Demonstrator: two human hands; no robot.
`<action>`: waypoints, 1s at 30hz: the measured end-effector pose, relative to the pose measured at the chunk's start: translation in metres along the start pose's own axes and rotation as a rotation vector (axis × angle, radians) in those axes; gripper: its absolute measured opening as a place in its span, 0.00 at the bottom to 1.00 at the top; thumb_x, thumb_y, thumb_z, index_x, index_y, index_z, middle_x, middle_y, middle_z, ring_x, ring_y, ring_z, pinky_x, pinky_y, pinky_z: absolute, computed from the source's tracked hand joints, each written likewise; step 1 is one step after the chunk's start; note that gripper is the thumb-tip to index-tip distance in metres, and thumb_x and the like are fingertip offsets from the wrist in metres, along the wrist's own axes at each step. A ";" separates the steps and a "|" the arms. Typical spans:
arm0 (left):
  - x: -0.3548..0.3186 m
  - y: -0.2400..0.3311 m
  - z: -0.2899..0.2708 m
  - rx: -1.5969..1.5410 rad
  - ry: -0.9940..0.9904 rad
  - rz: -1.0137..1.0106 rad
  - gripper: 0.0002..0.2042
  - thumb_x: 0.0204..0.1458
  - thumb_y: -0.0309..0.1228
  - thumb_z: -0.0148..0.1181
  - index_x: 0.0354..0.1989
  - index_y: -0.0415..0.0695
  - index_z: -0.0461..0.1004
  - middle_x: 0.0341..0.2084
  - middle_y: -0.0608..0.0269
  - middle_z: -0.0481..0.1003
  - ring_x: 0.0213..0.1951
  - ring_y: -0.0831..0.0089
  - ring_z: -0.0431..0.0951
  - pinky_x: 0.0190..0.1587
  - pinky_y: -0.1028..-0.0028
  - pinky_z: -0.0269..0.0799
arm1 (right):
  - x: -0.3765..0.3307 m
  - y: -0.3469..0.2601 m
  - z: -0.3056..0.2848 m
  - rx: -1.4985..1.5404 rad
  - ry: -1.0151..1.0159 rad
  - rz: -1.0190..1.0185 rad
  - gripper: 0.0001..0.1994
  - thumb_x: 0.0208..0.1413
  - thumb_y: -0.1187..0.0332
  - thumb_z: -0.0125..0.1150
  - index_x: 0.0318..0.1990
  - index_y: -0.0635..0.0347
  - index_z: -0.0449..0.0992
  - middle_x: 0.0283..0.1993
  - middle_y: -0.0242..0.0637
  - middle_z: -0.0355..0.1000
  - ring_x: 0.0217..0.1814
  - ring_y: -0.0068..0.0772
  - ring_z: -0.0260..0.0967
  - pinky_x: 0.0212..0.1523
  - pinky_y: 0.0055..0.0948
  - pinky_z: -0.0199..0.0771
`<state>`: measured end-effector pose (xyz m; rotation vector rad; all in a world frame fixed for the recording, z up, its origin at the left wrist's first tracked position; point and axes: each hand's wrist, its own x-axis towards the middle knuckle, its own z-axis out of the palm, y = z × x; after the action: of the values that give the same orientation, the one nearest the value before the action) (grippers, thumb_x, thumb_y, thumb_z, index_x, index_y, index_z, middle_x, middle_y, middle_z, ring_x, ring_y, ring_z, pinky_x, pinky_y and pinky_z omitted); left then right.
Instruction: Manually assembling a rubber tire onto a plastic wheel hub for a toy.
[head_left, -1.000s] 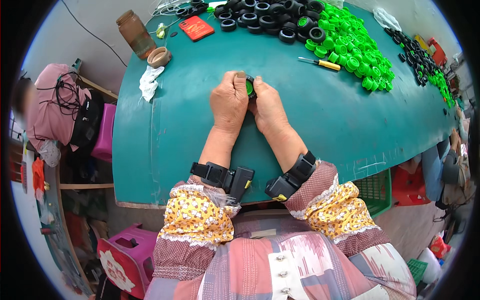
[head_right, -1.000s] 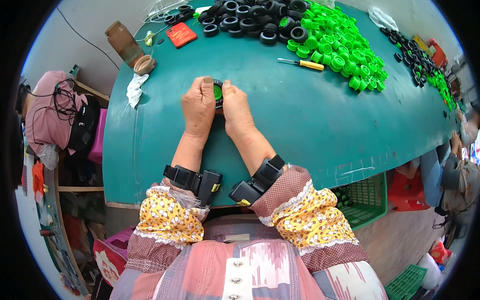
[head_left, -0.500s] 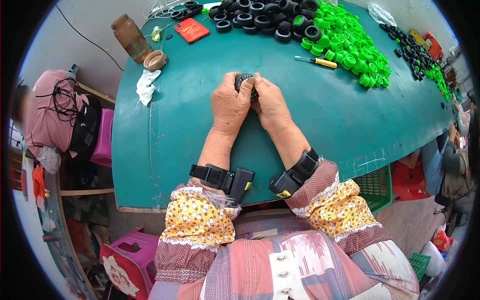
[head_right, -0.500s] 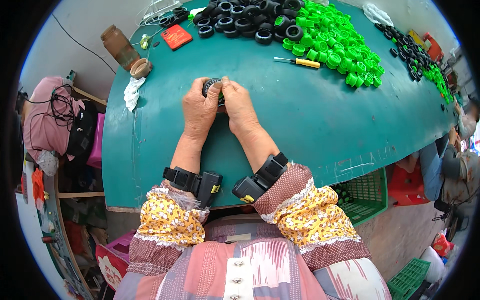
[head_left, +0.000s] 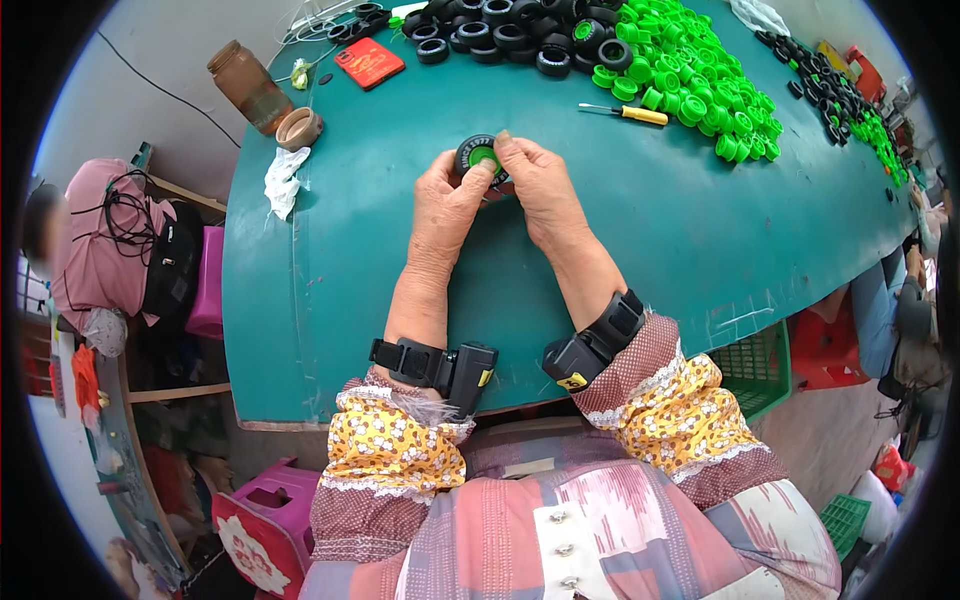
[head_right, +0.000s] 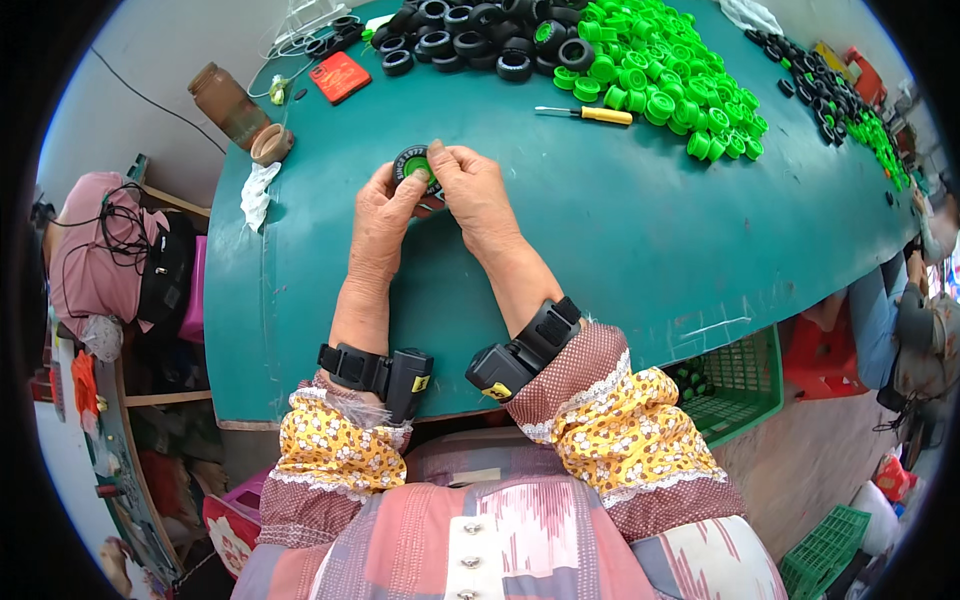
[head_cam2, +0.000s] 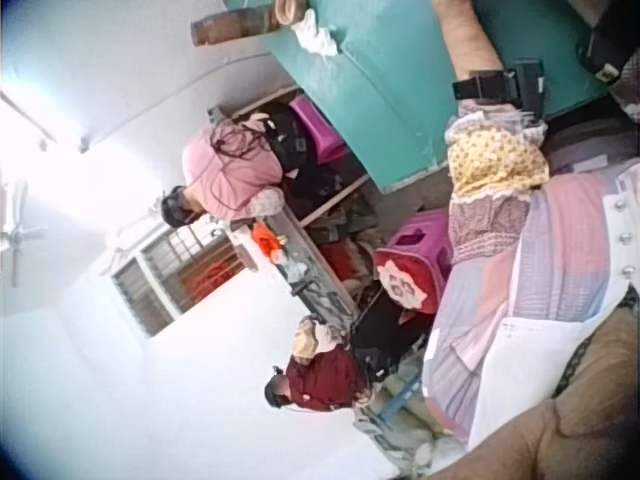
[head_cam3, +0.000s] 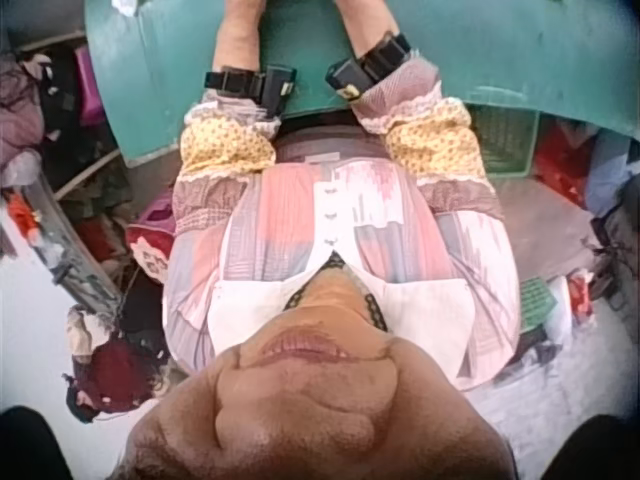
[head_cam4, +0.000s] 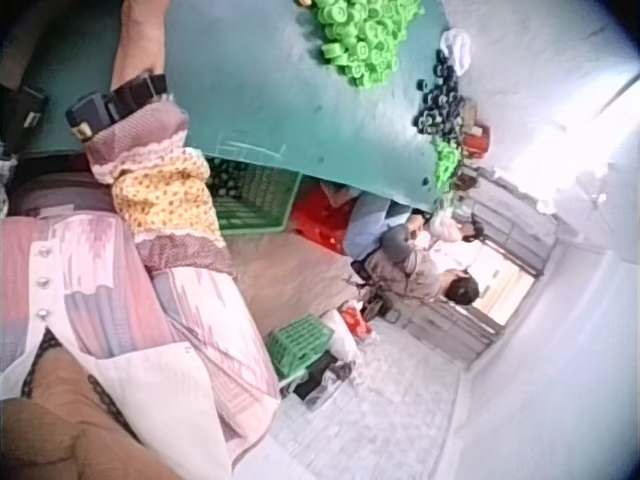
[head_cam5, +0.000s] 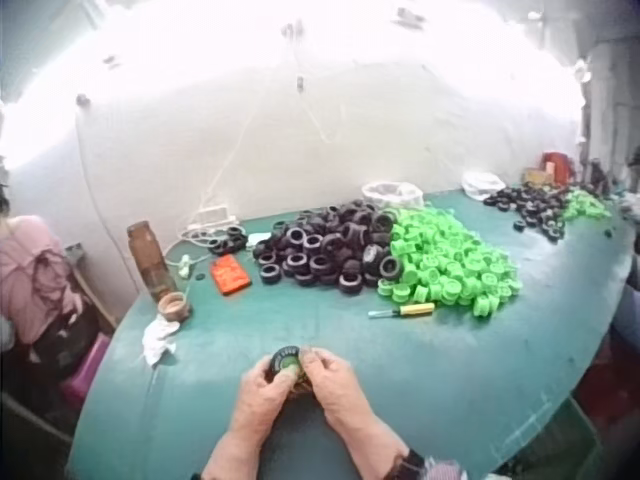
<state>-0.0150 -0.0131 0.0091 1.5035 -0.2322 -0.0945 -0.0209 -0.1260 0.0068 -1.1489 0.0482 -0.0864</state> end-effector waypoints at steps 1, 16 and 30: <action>-0.001 0.002 0.000 -0.057 -0.012 -0.028 0.13 0.50 0.36 0.54 0.38 0.39 0.68 0.25 0.65 0.72 0.24 0.78 0.74 0.27 0.82 0.68 | -0.001 -0.001 0.002 0.004 0.005 0.002 0.14 0.55 0.59 0.51 0.35 0.64 0.72 0.28 0.29 0.68 0.26 0.16 0.61 0.25 0.17 0.64; -0.001 -0.007 0.005 0.215 -0.084 0.088 0.09 0.50 0.31 0.53 0.32 0.38 0.65 0.23 0.63 0.71 0.22 0.79 0.73 0.24 0.82 0.69 | -0.001 0.004 -0.003 0.183 -0.004 0.122 0.15 0.56 0.59 0.46 0.25 0.60 0.67 0.18 0.27 0.59 0.13 0.18 0.51 0.12 0.18 0.53; 0.001 -0.009 0.003 0.465 -0.047 0.228 0.08 0.48 0.28 0.54 0.31 0.37 0.65 0.21 0.63 0.70 0.20 0.79 0.72 0.21 0.81 0.67 | 0.006 -0.003 -0.015 0.293 -0.166 0.200 0.13 0.54 0.60 0.50 0.32 0.62 0.70 0.22 0.31 0.64 0.21 0.26 0.61 0.19 0.24 0.60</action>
<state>-0.0143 -0.0167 0.0002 1.9251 -0.4863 0.1153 -0.0161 -0.1411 0.0032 -0.8502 0.0025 0.1745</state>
